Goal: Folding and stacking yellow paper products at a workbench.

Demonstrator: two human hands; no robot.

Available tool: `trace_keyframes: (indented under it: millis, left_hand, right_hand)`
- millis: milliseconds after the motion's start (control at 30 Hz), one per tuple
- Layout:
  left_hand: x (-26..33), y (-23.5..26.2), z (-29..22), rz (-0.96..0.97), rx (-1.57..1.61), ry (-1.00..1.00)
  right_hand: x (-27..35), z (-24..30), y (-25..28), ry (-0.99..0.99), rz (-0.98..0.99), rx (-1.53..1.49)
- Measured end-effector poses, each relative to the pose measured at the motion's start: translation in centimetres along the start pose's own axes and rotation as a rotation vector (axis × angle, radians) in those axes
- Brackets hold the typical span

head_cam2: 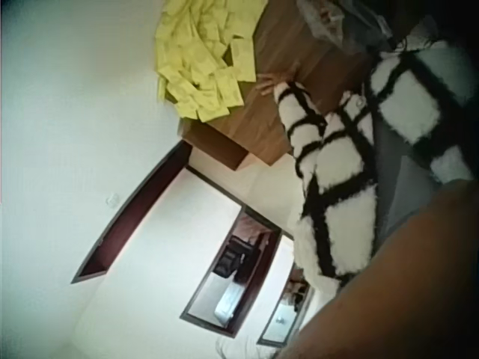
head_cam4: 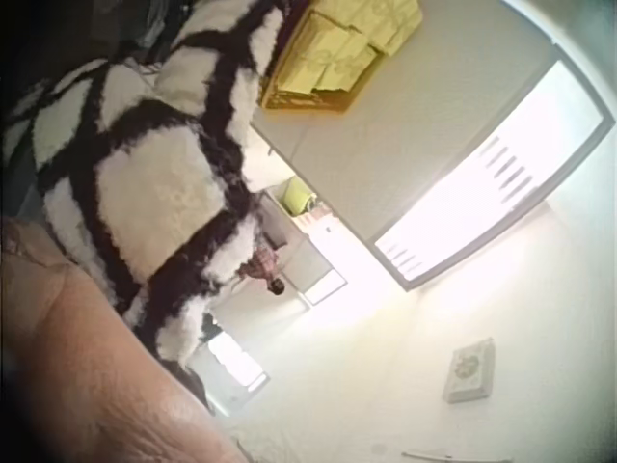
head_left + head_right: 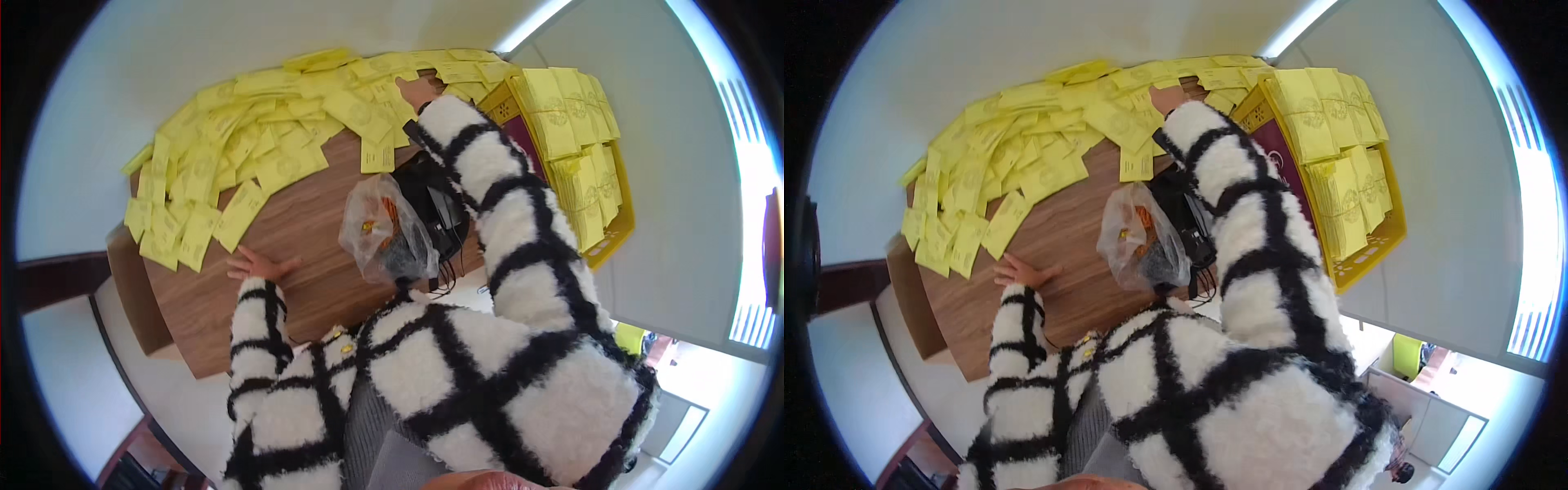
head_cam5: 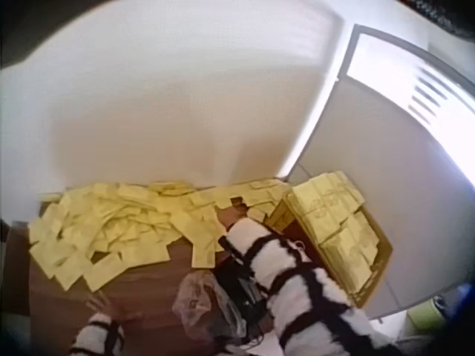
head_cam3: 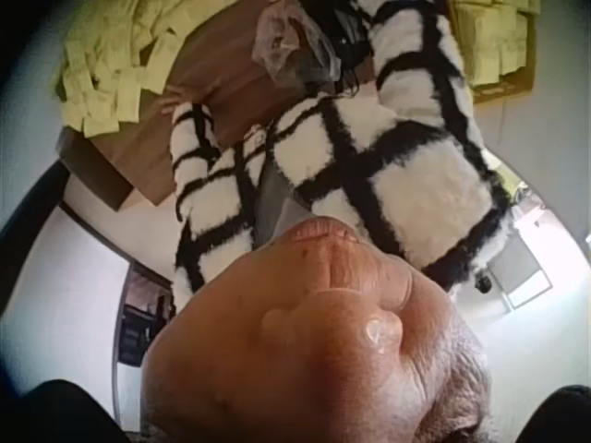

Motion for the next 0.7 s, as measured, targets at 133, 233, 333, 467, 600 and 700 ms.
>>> trace_keyframes:
  millis: [133, 233, 333, 467, 600, 700]
  left_hand:
    - [-3.3, 0.2, -2.6, -0.053, 0.014, 0.002]
    - [-5.5, 0.3, -6.8, -0.052, -0.002, -0.005]
    - [-7.2, 0.7, -12.0, -0.043, -0.015, -0.016]
    - [-9.2, 0.5, -14.0, -0.019, -0.028, 0.068]
    - [-12.8, 0.6, -18.6, -0.022, -0.085, 0.08]
    - [-15.1, -0.1, -22.4, 0.003, -0.084, 0.048]
  right_hand:
    - [-7.5, -4.7, 1.7, -0.171, -0.297, 0.02]
    - [-11.3, -11.6, 3.3, -0.623, -0.369, -0.116]
    - [-15.6, -14.4, 8.0, -0.695, -0.522, -0.001]
    - [-23.4, -15.7, 9.8, -0.715, -0.668, -0.015]
    - [-30.8, -22.6, 9.5, -0.839, -0.747, 0.073]
    - [-35.4, -28.0, 11.2, -0.821, -0.884, 0.155]
Point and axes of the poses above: each hand's wrist, its own x-axis away from the middle knuckle, its own y-axis out of the back of the hand, z = x × y, the point moved 10 cm from there along -x, towards the middle knuckle, and after that the axes turned 2 degrees about z, right-handed, at the moved point
